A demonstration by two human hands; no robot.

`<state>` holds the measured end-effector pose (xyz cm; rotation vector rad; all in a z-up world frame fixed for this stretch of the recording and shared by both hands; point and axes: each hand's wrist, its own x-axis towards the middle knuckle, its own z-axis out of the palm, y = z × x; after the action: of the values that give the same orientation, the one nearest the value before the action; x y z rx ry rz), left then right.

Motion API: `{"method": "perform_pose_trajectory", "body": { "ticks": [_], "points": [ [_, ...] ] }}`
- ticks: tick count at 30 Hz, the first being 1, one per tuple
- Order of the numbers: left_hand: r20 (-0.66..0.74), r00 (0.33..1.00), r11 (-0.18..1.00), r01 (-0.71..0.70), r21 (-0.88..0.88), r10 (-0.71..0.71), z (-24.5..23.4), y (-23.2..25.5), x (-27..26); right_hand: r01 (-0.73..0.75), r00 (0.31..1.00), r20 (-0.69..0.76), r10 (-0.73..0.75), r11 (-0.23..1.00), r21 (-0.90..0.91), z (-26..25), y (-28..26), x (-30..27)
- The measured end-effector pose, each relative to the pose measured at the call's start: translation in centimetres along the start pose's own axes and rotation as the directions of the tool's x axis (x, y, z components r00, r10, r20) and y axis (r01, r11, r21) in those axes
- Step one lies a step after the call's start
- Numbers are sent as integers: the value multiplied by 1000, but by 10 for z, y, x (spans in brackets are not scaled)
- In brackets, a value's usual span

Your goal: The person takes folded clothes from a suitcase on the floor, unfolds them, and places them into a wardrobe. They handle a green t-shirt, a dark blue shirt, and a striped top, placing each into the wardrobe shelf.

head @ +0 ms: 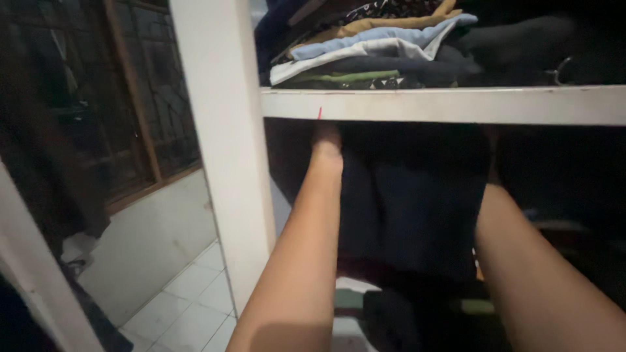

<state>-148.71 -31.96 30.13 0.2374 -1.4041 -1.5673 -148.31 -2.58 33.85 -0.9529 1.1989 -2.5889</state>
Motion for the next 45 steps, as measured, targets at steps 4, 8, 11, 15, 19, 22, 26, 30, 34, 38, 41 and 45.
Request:
{"method": "perform_pose_trajectory", "body": {
  "ticks": [4,8,11,15,19,22,26,30,34,38,41,45],
  "points": [
    [-8,993,981,-114,154,116,19,12,25,29,999,-26,-32,996,-83,-16,22,18],
    [0,979,943,-195,271,203,23,15,43,68,997,-22,-74,978,-197,-37,38,46],
    [-6,972,907,-218,360,236,12,8,51,157,986,4,-165,933,-323,-51,39,78],
    [12,967,874,-234,427,253,2,-1,59,272,958,53,-282,833,-482,-64,22,119],
    [64,968,848,-243,471,242,1,-11,59,337,935,142,-325,694,-636,-54,42,137],
    [79,966,827,-251,503,245,-4,-14,58,343,930,169,-326,603,-721,-62,57,128],
    [61,959,802,-265,535,276,-2,-5,72,348,920,188,-345,494,-797,-83,56,129],
    [65,958,782,-265,564,278,-2,-13,69,366,907,231,-351,390,-845,-92,58,148],
    [93,958,757,-271,594,270,3,-21,56,373,900,257,-352,317,-872,-95,58,163],
    [118,940,734,-324,597,319,20,-18,54,384,889,278,-364,261,-886,-99,63,165],
    [123,923,721,-365,589,366,34,-8,61,430,852,331,-405,184,-884,-93,60,171],
    [90,913,700,-367,613,399,36,-7,68,572,720,482,-500,34,-820,-80,70,176]
  ]
}}
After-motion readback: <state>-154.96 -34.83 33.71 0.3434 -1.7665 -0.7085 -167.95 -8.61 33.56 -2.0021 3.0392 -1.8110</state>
